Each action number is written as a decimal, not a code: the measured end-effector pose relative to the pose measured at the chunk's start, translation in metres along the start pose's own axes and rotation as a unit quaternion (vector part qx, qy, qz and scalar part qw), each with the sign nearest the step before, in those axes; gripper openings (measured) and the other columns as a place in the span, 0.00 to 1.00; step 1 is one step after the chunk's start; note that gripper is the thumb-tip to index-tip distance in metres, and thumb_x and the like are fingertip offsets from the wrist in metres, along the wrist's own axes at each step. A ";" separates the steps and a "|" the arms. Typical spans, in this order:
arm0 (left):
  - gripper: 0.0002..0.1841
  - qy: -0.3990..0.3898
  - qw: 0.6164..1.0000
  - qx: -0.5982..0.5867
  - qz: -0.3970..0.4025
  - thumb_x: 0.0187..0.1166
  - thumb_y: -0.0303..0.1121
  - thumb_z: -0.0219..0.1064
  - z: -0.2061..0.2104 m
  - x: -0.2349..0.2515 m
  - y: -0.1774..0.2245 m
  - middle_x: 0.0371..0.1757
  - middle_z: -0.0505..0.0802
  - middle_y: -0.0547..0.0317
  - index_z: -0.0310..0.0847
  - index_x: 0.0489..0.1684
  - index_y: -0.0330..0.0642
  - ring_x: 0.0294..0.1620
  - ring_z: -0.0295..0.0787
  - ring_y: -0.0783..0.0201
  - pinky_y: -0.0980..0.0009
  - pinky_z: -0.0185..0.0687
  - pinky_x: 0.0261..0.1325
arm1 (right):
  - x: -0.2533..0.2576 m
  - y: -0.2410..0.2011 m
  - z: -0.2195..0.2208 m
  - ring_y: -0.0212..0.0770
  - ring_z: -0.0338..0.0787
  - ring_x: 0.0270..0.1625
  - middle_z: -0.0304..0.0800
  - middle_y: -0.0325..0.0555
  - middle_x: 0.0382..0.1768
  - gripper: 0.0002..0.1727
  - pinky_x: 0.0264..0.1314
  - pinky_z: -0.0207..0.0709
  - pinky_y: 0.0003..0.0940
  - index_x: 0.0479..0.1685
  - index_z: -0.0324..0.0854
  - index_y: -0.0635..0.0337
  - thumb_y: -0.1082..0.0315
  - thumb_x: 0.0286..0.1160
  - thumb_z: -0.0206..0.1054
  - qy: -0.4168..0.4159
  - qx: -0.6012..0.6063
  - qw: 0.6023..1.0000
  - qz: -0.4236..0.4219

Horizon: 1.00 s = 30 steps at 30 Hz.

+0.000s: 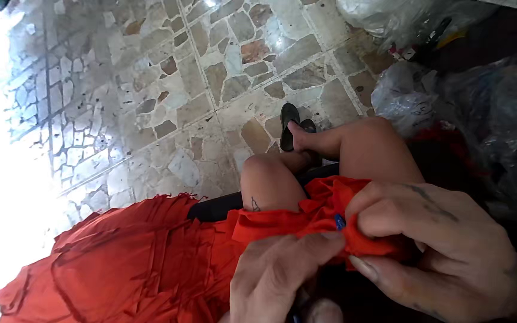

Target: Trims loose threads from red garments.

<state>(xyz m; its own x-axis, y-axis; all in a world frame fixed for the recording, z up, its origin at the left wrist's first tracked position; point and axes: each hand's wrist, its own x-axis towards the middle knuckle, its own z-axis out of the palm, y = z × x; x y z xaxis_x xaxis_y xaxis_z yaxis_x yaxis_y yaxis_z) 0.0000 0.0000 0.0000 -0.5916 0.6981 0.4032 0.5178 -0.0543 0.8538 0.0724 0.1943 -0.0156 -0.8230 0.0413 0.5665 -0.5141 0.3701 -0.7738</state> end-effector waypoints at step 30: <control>0.21 0.011 0.980 0.196 0.047 0.87 0.42 0.63 0.009 -0.011 0.012 0.40 0.88 0.53 0.82 0.63 0.30 0.42 0.83 0.75 0.88 0.76 0.49 | -0.004 -0.007 0.003 0.22 0.87 0.47 0.88 0.43 0.39 0.12 0.49 0.79 0.12 0.43 0.79 0.65 0.62 0.84 0.63 0.020 0.030 0.999 0.018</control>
<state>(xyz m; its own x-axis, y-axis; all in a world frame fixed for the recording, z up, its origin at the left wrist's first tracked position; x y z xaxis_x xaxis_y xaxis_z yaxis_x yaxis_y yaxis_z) 0.0186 -0.0022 0.0032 -0.5416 0.6872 0.4843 0.7648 0.1637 0.6231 0.0787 0.1887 -0.0137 -0.8313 0.0899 0.5485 -0.4995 0.3118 -0.8082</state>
